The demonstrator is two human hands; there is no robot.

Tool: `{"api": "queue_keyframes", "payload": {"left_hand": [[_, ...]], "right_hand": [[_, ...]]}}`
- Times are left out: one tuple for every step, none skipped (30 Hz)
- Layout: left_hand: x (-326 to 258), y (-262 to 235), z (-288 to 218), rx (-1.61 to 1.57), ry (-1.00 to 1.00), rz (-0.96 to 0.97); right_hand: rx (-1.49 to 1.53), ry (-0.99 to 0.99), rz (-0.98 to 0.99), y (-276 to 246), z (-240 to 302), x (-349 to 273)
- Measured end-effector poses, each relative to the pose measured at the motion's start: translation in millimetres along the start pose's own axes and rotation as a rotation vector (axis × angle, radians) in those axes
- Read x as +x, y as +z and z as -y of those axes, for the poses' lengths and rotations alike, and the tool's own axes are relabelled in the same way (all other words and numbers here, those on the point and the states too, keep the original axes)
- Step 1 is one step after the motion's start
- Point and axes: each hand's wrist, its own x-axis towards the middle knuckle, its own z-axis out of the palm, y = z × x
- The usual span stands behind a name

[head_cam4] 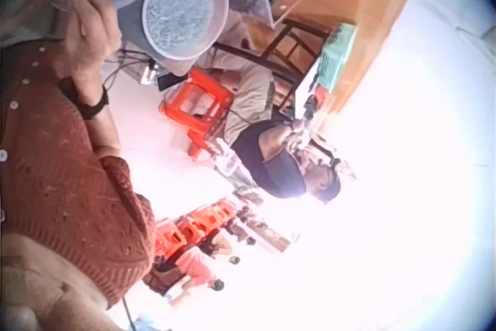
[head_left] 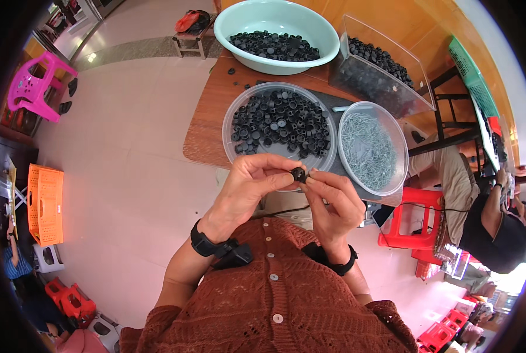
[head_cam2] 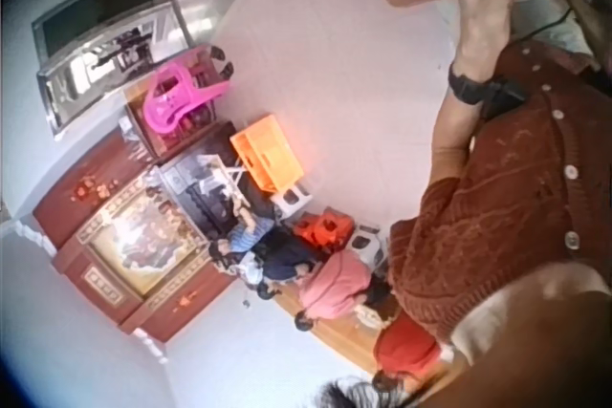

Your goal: Assembling small black plastic components by hand in a workshop setting.

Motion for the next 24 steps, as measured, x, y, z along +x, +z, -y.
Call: {"api": "queue_keyframes", "payload": {"left_hand": [[0, 1, -1, -0.004, 0.006, 0.002], [0, 0, -1, 0.042, 0.002, 0.009], [0, 0, -2, 0.086, -0.004, 0.014], [1, 2, -4, 0.082, 0.002, 0.014], [1, 5, -7, 0.095, -0.003, 0.012], [2, 6, -8, 0.11, -0.009, 0.01], [2, 6, -8, 0.108, -0.007, 0.008], [3, 5, -7, 0.12, -0.008, 0.005], [4, 6, -7, 0.131, -0.01, 0.004], [5, 6, -8, 0.131, -0.01, 0.002], [5, 6, -8, 0.151, -0.008, 0.006], [5, 5, -9, 0.172, -0.007, 0.011], [6, 5, -9, 0.172, -0.009, 0.011], [6, 5, -9, 0.177, -0.013, 0.016], [7, 5, -9, 0.182, -0.017, 0.021], [8, 5, -9, 0.182, -0.019, 0.022], [9, 5, -10, 0.196, -0.023, 0.027], [9, 4, -10, 0.209, -0.026, 0.032], [10, 4, -10, 0.209, -0.026, 0.032], [10, 3, -10, 0.22, -0.022, 0.034], [11, 3, -10, 0.231, -0.019, 0.038], [11, 4, -11, 0.231, -0.019, 0.038], [11, 4, -11, 0.245, -0.02, 0.041], [11, 4, -12, 0.26, -0.021, 0.043]], "right_hand": [[-0.001, -0.01, -0.014, -1, 0, 0], [-0.002, -0.02, -0.027, -1, 0, 1], [-0.004, -0.025, -0.023, -2, 0, 1], [-0.015, -0.035, -0.026, -3, 0, 0], [-0.025, -0.045, -0.028, -4, 0, 1], [-0.024, -0.047, -0.025, -4, -1, 0], [-0.034, -0.054, -0.026, -4, -1, 0], [-0.044, -0.059, -0.027, -4, -2, 0], [-0.043, -0.059, -0.026, -4, -3, 0], [-0.054, -0.075, -0.025, -4, -3, 0], [-0.066, -0.091, -0.024, -4, -4, 1], [-0.066, -0.089, -0.025, -4, -4, 1], [-0.073, -0.099, -0.021, -4, -5, 2], [-0.081, -0.11, -0.018, -5, -5, 2], [-0.082, -0.108, -0.018, -6, -6, 3], [-0.091, -0.119, -0.003, -6, -6, 4], [-0.099, -0.13, 0.012, -7, -6, 5], [-0.1, -0.13, 0.013, -8, -6, 6], [-0.116, -0.145, 0.033, -8, -6, 6], [-0.132, -0.161, 0.053, -9, -6, 7], [-0.133, -0.16, 0.053, -9, -7, 7], [-0.148, -0.194, 0.061, -9, -9, 6], [-0.162, -0.228, 0.069, -9, -10, 7], [-0.162, -0.227, 0.069, -9, -10, 7]]}}
